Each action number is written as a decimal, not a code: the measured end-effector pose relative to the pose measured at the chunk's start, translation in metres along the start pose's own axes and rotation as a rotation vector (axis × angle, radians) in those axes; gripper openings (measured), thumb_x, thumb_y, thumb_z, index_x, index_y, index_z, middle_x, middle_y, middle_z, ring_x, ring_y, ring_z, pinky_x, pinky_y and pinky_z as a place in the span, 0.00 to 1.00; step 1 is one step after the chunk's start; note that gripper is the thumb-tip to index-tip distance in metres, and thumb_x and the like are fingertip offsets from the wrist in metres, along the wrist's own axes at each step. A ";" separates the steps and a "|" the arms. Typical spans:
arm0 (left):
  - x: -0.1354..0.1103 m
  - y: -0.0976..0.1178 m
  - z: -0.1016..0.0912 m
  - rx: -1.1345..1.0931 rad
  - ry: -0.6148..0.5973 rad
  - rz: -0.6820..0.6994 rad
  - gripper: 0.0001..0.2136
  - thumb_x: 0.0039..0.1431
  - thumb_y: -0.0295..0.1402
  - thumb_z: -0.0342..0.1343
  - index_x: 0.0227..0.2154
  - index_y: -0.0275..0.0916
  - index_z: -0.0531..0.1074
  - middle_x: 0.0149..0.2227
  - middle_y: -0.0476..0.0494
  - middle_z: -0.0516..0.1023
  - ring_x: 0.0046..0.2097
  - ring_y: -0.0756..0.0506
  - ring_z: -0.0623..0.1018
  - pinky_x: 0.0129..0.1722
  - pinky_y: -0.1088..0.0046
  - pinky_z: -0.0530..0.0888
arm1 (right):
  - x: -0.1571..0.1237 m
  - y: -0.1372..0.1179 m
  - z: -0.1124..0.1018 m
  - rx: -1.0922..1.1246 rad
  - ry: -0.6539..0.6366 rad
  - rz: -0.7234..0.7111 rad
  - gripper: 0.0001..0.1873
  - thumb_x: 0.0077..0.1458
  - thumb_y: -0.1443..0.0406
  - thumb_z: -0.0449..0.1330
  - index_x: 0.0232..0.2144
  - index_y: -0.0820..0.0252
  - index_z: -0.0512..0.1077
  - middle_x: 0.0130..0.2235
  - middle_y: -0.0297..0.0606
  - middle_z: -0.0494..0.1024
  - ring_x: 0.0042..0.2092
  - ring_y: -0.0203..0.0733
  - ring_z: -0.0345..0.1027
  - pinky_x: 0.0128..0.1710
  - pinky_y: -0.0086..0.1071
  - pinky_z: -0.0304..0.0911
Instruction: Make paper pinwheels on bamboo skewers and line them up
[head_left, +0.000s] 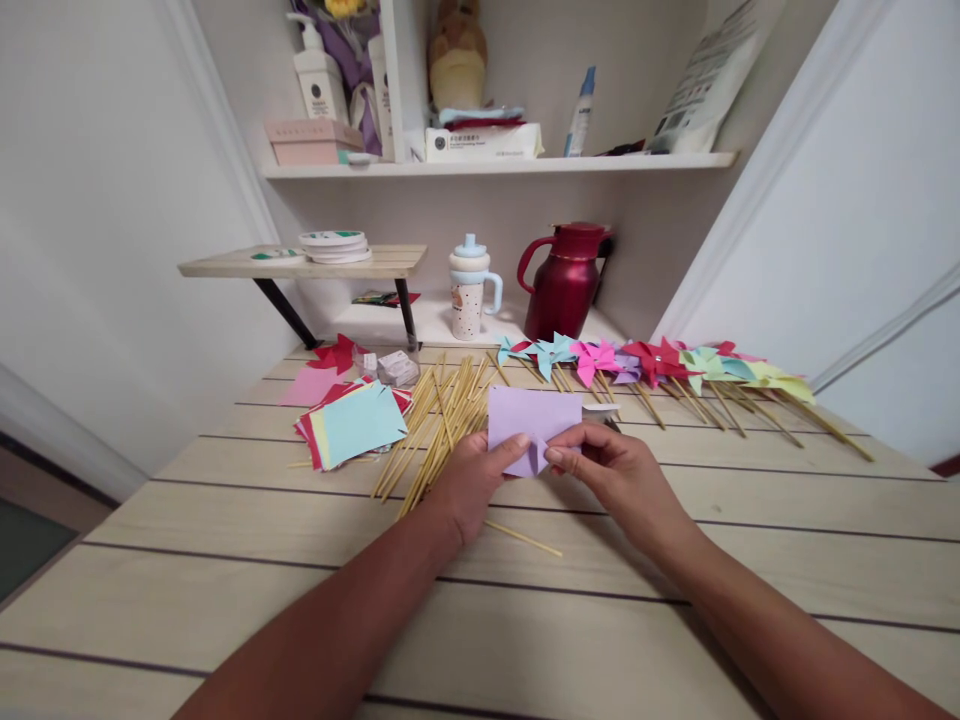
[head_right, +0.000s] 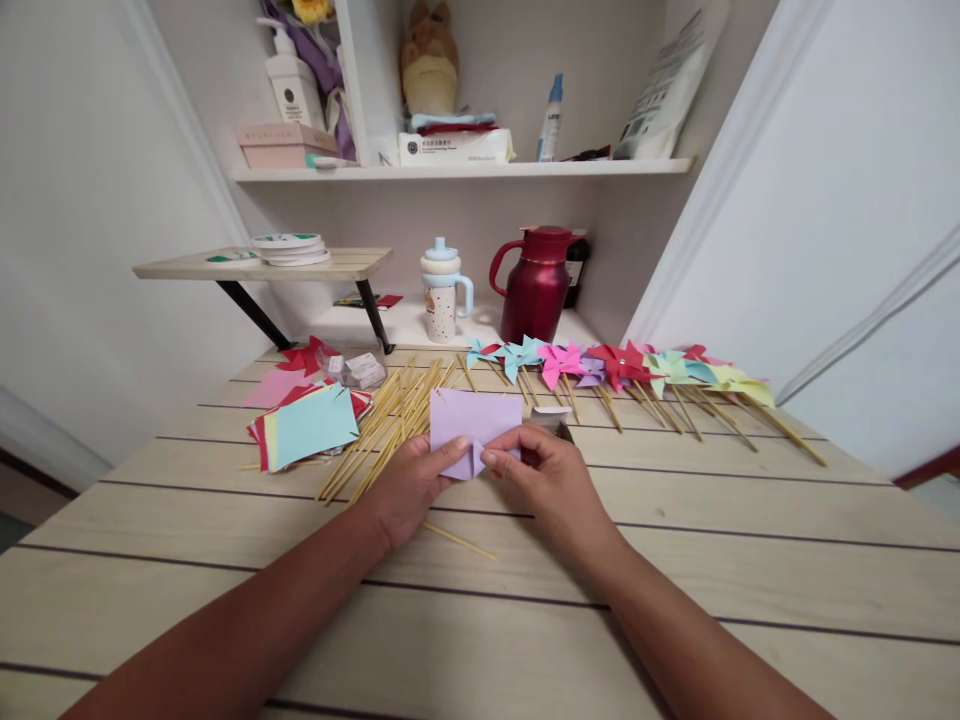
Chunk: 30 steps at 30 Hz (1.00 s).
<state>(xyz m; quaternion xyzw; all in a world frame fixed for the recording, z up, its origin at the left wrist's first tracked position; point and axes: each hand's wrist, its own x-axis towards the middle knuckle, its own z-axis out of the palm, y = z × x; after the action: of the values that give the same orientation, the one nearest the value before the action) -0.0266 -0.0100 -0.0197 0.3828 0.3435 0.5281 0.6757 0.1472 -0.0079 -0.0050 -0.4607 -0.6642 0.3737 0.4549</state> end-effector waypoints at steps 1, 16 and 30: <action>0.000 0.000 0.001 0.014 -0.004 0.004 0.18 0.51 0.39 0.67 0.43 0.34 0.80 0.41 0.36 0.83 0.43 0.39 0.80 0.50 0.61 0.71 | 0.000 0.000 0.000 0.009 0.014 0.016 0.11 0.53 0.56 0.66 0.26 0.57 0.77 0.27 0.33 0.75 0.31 0.40 0.64 0.33 0.34 0.57; -0.001 0.000 -0.001 0.287 -0.028 0.060 0.19 0.56 0.43 0.62 0.43 0.33 0.80 0.39 0.39 0.83 0.42 0.42 0.79 0.44 0.68 0.71 | -0.001 0.001 0.000 -0.019 0.126 0.028 0.12 0.49 0.56 0.68 0.24 0.58 0.76 0.24 0.33 0.74 0.28 0.39 0.62 0.30 0.33 0.56; -0.001 -0.006 0.004 0.300 0.115 0.115 0.17 0.49 0.41 0.67 0.38 0.33 0.81 0.38 0.39 0.84 0.38 0.41 0.80 0.40 0.68 0.74 | -0.005 -0.002 0.002 -0.083 0.140 0.003 0.11 0.50 0.56 0.68 0.26 0.58 0.78 0.25 0.33 0.74 0.28 0.38 0.60 0.28 0.33 0.55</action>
<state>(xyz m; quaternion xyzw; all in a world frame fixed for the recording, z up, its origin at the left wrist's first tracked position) -0.0207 -0.0130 -0.0235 0.4677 0.4341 0.5295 0.5590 0.1454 -0.0131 -0.0055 -0.5051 -0.6451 0.3136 0.4800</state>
